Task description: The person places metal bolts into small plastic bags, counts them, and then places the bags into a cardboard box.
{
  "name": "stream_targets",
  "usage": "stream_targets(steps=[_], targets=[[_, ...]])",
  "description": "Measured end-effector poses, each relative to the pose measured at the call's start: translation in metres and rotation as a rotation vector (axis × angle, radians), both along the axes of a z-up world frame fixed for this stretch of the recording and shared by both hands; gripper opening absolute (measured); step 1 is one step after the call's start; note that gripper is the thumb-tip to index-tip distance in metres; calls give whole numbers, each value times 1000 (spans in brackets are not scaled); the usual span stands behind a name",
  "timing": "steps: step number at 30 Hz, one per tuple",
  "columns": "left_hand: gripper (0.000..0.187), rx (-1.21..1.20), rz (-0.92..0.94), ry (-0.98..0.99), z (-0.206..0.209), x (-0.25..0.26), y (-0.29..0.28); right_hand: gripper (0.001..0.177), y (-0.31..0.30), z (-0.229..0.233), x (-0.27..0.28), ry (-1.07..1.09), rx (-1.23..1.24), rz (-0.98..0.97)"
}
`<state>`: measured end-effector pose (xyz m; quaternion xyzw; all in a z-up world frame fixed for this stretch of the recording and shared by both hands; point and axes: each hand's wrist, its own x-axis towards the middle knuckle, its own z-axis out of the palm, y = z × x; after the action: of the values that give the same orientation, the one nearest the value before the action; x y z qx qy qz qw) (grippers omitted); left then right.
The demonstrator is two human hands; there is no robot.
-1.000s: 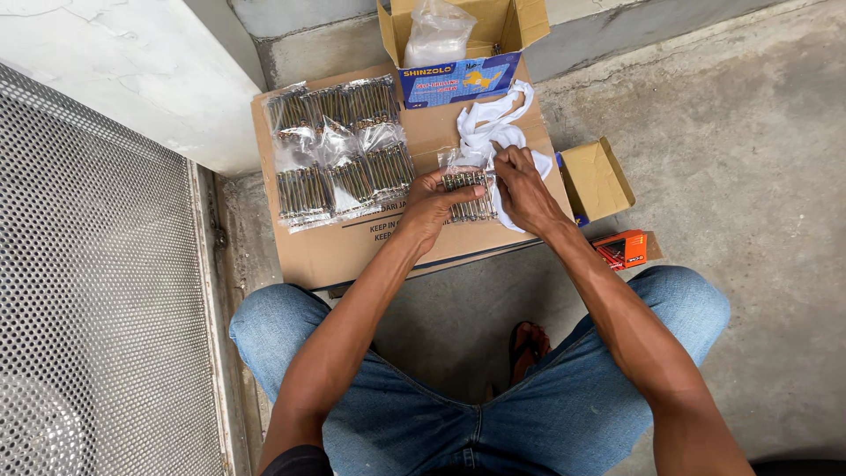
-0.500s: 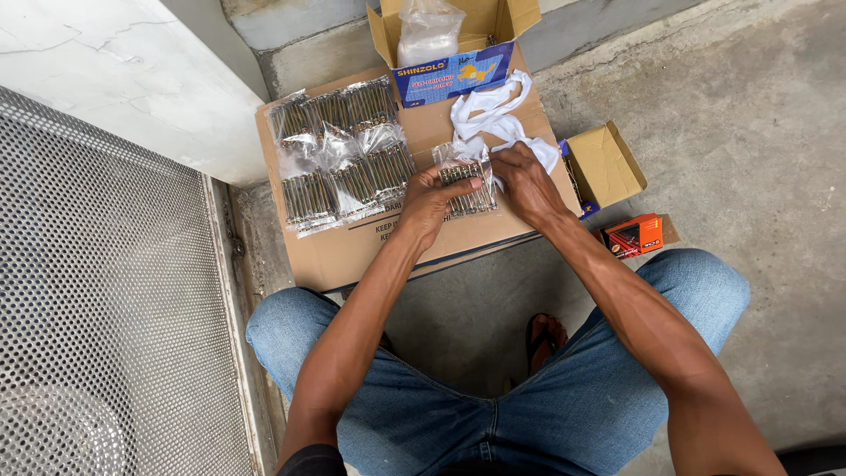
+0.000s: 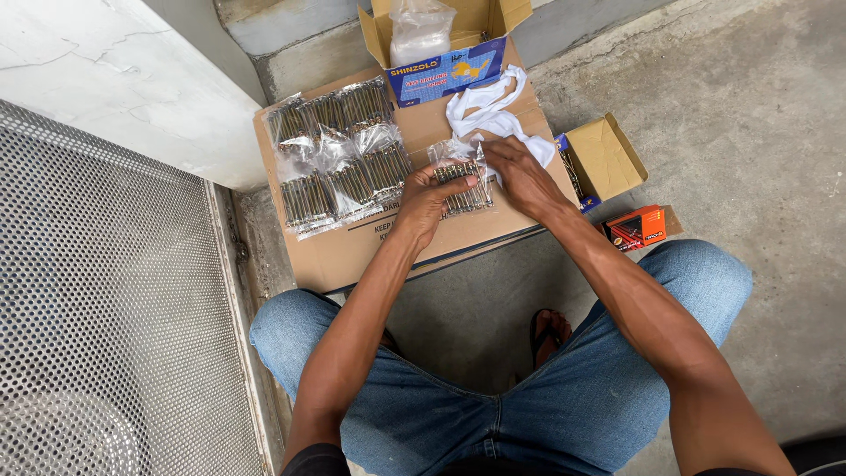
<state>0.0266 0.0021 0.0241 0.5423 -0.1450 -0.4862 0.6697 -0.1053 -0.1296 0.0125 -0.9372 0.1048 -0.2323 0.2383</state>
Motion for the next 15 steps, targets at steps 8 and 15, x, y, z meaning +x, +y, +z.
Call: stream_targets(steps=[8, 15], targets=[[41, -1, 4, 8, -1, 0, 0, 34, -14, 7, -4, -29, 3, -132], [42, -38, 23, 51, 13, -2, 3, 7, -14, 36, -14, -199, 127, -256]])
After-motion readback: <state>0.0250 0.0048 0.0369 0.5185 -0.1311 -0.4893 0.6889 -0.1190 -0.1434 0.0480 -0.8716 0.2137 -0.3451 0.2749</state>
